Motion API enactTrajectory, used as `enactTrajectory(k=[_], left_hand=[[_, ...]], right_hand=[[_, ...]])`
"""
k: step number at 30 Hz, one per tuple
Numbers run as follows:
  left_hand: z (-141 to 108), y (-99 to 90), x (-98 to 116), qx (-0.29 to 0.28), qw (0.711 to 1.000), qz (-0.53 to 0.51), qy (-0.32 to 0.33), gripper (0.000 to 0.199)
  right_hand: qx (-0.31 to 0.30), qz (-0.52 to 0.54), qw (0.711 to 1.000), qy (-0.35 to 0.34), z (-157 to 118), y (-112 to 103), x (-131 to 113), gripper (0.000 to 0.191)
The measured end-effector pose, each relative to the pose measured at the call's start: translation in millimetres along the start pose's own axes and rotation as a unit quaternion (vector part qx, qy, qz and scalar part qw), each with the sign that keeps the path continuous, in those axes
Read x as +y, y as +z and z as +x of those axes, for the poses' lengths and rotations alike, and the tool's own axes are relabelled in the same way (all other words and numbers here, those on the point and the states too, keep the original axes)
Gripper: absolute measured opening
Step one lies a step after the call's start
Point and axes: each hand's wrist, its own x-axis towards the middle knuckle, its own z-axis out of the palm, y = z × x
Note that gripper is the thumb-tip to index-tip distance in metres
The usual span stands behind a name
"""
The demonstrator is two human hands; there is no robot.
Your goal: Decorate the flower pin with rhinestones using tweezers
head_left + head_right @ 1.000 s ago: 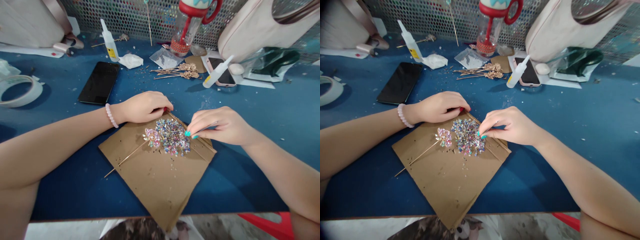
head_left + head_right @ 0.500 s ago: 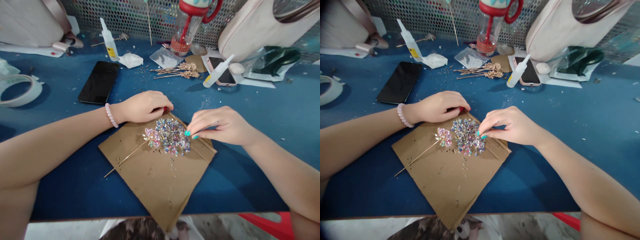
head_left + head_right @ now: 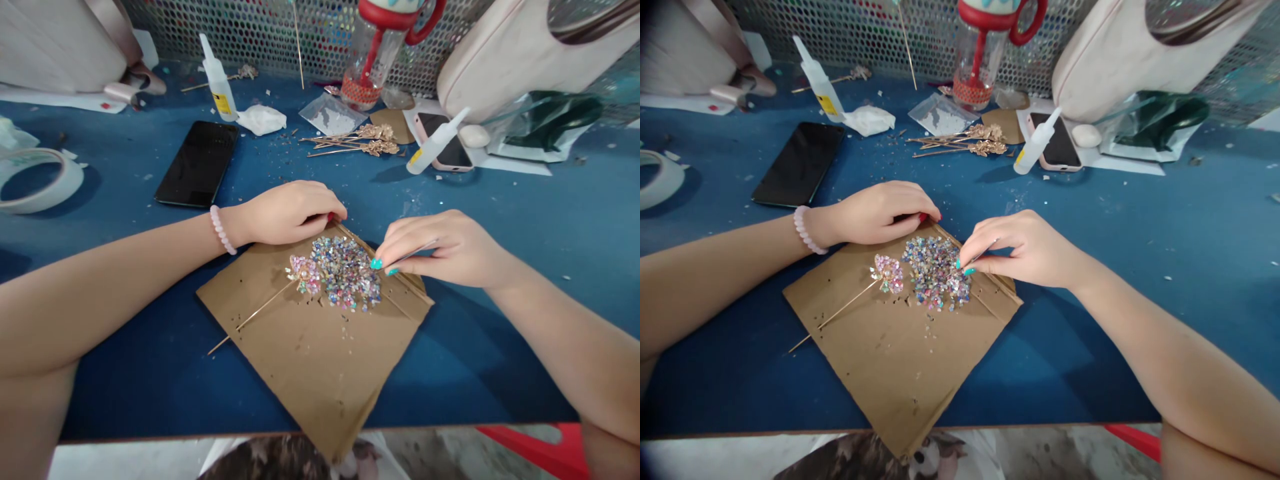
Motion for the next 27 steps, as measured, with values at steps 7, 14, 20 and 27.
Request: enactTrajectory(k=[7,14,20,27], left_hand=[[0.1,0.2,-0.4,0.001,1.0,-0.001,-0.003,0.028],[0.1,-0.2,0.7,-0.001,1.0,0.003,-0.006,0.029],[0.5,-0.5,0.9,-0.003,1.0,0.003,-0.005,0.029],[0.5,-0.8,0.7,-0.005,1.0,0.002,-0.004,0.029]], right_hand=[[0.001,0.004,1.0,0.005,0.7,0.4,-1.1,0.014],[0.012,-0.01,1.0,-0.003,0.1,1.2,-1.2,0.012],[0.008,-0.01,1.0,0.0,0.4,1.5,-2.1,0.008],[0.017,-0.009,1.0,0.006,0.3,3.1,-2.2,0.007]])
